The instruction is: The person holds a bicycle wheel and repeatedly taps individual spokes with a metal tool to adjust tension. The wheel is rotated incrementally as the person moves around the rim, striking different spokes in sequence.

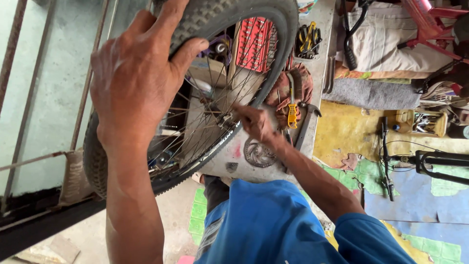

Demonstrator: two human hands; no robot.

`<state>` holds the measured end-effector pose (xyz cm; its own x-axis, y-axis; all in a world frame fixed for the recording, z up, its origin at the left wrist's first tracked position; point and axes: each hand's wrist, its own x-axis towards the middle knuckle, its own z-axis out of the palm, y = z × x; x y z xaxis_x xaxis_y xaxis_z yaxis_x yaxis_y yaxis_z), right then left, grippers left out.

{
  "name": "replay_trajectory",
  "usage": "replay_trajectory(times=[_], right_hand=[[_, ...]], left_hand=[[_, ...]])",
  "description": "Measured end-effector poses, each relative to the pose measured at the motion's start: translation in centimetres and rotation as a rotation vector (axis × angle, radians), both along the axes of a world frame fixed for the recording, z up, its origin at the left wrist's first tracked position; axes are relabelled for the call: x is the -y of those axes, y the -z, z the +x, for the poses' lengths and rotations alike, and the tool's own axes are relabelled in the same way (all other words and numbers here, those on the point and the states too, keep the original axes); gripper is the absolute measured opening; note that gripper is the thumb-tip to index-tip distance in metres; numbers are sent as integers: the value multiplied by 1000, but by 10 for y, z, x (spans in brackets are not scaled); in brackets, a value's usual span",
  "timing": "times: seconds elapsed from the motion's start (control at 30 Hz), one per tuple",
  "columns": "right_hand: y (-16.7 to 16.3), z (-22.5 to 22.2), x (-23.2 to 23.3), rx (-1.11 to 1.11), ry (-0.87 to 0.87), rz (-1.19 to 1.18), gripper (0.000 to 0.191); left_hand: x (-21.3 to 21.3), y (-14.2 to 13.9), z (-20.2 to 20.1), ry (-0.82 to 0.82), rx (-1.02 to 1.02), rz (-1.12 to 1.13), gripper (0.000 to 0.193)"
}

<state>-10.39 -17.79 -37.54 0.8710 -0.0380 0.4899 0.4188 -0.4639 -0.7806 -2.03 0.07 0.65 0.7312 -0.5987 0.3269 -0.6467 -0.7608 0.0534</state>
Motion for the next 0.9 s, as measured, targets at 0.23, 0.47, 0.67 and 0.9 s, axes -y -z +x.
replay_trajectory(times=[0.23,0.47,0.67,0.9], right_hand=[[-12,-5,11,-17,170,-119,34],[19,20,40,22,126,-154,42],[20,16,32,-88,88,-118,64],[2,27,66,-1,142,-351,69]], left_hand=[[7,3,4,77,57,-69,54],[9,4,0,83,85,-50,64],[8,0,2,36,9,-25,69],[4,-1,0,17,35,-8,68]])
